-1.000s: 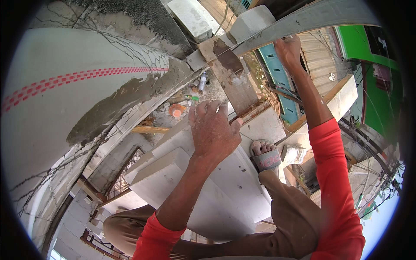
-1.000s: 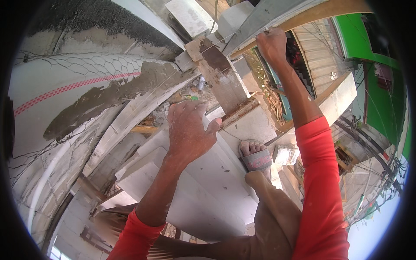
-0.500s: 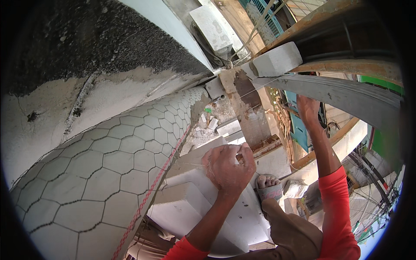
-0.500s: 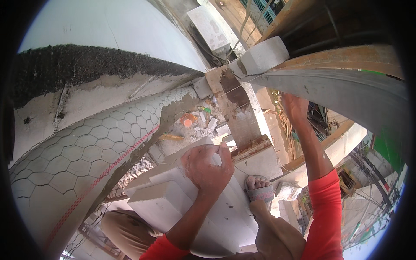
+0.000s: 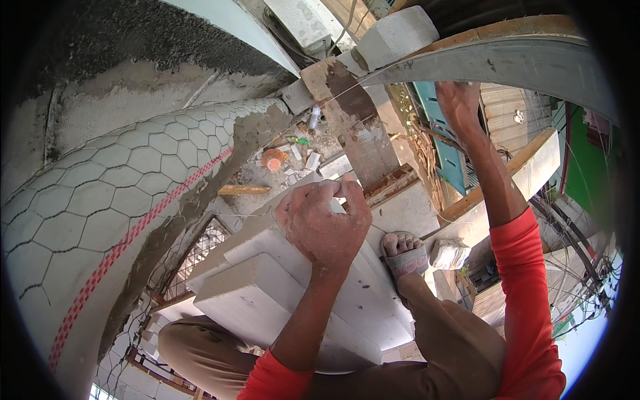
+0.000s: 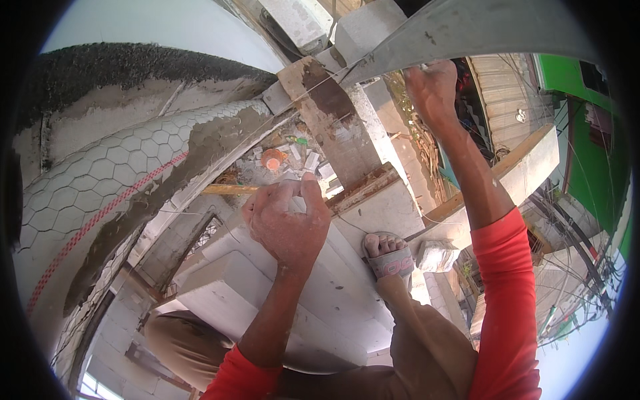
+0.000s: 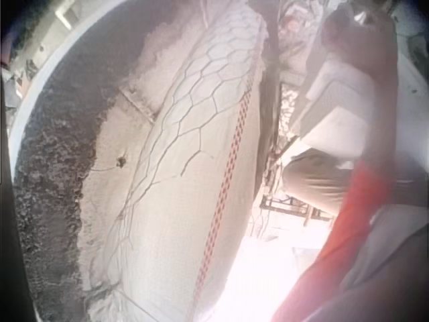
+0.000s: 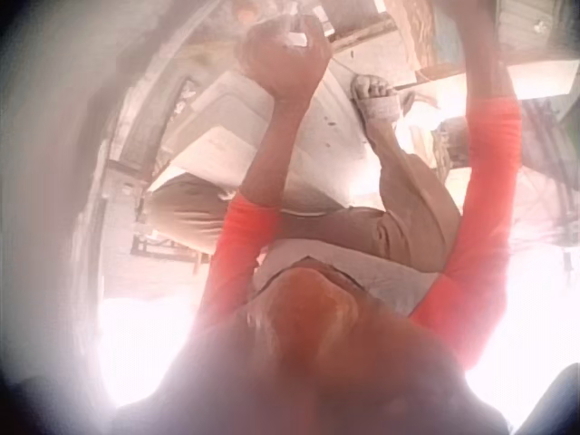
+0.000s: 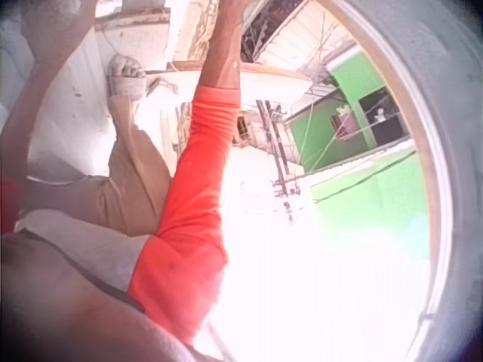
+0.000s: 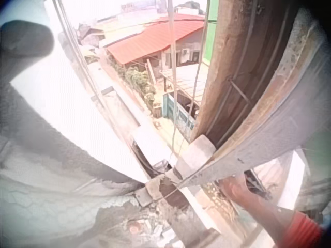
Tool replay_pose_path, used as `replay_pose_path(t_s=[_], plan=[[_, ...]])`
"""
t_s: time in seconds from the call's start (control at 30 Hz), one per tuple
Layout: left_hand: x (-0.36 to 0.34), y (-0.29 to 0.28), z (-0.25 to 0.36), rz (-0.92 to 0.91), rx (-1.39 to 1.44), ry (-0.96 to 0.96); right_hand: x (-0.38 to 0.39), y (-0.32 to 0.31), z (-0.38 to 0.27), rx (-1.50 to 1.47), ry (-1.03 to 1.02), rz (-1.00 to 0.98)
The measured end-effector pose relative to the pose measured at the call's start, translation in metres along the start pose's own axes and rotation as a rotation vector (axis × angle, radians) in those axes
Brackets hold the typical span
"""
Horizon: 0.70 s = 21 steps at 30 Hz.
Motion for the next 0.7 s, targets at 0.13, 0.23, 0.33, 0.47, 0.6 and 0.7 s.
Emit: replay_pose_path(t_s=[0.13, 0.23, 0.33, 0.47, 0.6, 0.7], plan=[[0.002, 0.004, 0.000, 0.002, 0.017, -0.004, -0.007, -0.011, 0.005, -0.128, -0.035, -0.077], [0.004, 0.007, -0.001, -0.002, -0.005, -0.041, -0.012, -0.011, -0.031, -0.138, -0.208, 0.058], [0.007, 0.006, 0.003, 0.003, 0.017, -0.044, -0.008, 0.005, -0.036, -0.175, -0.242, 0.330], [0.009, 0.004, -0.002, 0.022, 0.000, -0.063, -0.010, -0.013, 0.001, -0.103, 0.019, -0.131], [0.010, 0.007, 0.003, -0.002, 0.005, -0.074, -0.002, -0.012, 0.028, -0.448, -0.117, -0.046], [0.006, -0.001, 0.001, -0.041, 0.071, -0.105, -0.001, -0.015, 0.013, -0.409, 0.225, -0.156]])
Point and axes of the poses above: each hand's wrist, its own x-axis away from the middle knuckle, its own y-axis out of the palm, z = x × y, the point moved 1 cm from there along -x, towards the middle knuckle, and after that the axes turned 4 degrees about -y, right-handed, at the moved point
